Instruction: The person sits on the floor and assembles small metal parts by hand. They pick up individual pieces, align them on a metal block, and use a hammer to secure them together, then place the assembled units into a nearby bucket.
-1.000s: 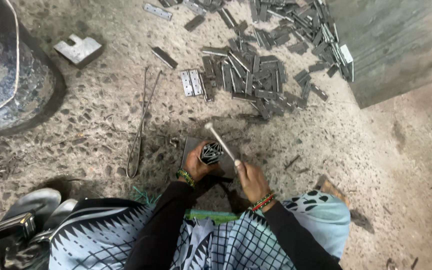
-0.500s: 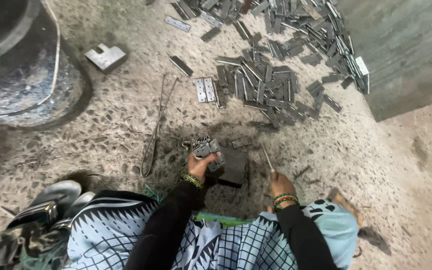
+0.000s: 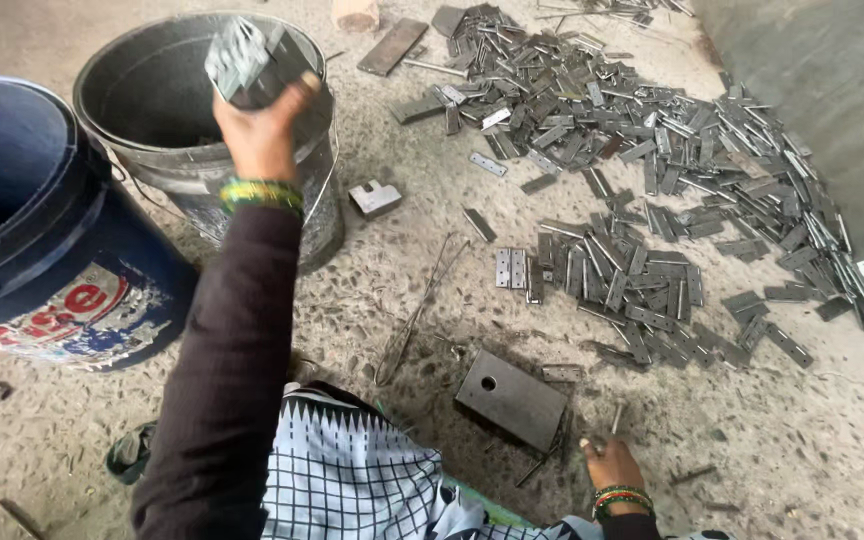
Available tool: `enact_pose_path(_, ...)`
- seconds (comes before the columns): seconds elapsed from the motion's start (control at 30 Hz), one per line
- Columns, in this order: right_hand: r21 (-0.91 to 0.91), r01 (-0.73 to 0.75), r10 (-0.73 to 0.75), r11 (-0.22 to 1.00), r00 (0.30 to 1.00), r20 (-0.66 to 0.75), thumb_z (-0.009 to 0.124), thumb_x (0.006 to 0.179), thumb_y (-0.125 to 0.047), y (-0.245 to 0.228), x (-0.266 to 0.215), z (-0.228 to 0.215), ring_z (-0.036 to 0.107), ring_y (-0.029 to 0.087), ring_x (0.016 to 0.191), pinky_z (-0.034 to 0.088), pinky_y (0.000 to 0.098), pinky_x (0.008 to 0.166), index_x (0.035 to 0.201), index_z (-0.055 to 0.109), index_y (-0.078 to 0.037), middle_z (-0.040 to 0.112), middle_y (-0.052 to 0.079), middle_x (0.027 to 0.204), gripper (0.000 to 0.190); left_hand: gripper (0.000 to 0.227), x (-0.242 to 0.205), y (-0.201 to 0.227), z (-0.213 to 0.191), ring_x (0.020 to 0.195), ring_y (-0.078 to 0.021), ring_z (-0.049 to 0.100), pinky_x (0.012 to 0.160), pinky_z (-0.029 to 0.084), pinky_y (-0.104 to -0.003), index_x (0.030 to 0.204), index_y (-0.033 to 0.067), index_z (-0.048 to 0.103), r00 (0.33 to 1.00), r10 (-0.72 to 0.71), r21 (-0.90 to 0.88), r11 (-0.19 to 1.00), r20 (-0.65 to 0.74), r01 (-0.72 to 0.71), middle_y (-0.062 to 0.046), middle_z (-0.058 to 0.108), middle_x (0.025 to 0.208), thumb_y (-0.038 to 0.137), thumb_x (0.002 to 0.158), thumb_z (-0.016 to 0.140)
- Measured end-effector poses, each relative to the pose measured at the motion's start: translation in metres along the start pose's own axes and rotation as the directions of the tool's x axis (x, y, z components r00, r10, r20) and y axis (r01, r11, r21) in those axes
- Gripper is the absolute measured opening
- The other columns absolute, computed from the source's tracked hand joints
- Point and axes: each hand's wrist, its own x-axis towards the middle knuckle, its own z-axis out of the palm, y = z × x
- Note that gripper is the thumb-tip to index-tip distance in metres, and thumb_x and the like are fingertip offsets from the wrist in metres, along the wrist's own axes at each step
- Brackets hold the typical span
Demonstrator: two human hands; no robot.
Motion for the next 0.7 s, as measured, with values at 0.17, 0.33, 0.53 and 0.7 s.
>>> enact_pose_path(0.17, -0.081, 0.206, -0.184, 0.975, 0.958, 0.221, 0.066, 0.092, -0.049, -0.016, -0.004, -0.021, 0.064, 0.035, 0.120, 0.052, 0.0471, 0.102, 0.135, 0.057, -0.011, 0.066, 0.016, 0.130, 0.058, 0.141, 0.064, -0.024, -0.011, 0.144, -0.0585, 0.027, 0.118, 0.025, -0.062, 0.149, -0.0055, 0.015, 0.987, 0.106, 0.963, 0.257, -0.118, 0.087, -0.044, 0.030, 0.149, 0.050, 0.060, 0.108)
enact_pose_path(0.33, -0.105, 0.559, -0.504, 0.823, 0.802, 0.322, 0.063, 0.096, -0.042, -0.033, -0.003, -0.058, 0.065, 0.035, 0.114, 0.052, 0.0464, 0.099, 0.126, 0.059, -0.008, 0.066, 0.016, 0.124, 0.045, 0.092, -0.137, -0.124, -0.009, 0.149, -0.0450, 0.028, 0.123, 0.023, -0.055, 0.150, 0.0053, 0.040, 0.870, -0.406, 0.950, 0.248, 0.280, -0.190, -0.025, 0.036, 0.158, 0.040, 0.077, 0.086)
enact_pose_path(0.53, -0.054, 0.498, -0.478, 0.865, 0.853, 0.209, 0.062, 0.094, -0.041, -0.011, -0.004, -0.075, 0.066, 0.039, 0.109, 0.052, 0.0511, 0.094, 0.124, 0.061, -0.009, 0.071, 0.017, 0.112, 0.044, 0.087, -0.364, -0.172, -0.063, 0.156, -0.0372, 0.005, 0.122, 0.013, -0.059, 0.154, 0.0105, 0.038, 0.561, -0.828, 0.969, -0.138, 0.000, -0.204, -0.018, 0.020, 0.167, 0.057, 0.088, 0.070)
enact_pose_path(0.7, 0.069, 0.476, -0.479, 0.877, 0.851, 0.216, 0.065, 0.094, -0.042, -0.021, -0.004, -0.057, 0.065, 0.041, 0.110, 0.052, 0.0505, 0.094, 0.128, 0.059, -0.004, 0.070, 0.021, 0.115, 0.051, 0.071, -0.385, -0.195, -0.086, 0.153, -0.0313, 0.026, 0.121, 0.029, -0.053, 0.146, 0.0156, 0.049, 0.615, -0.786, 0.937, -0.165, 0.064, -0.309, -0.009, 0.041, 0.159, 0.044, 0.085, 0.072)
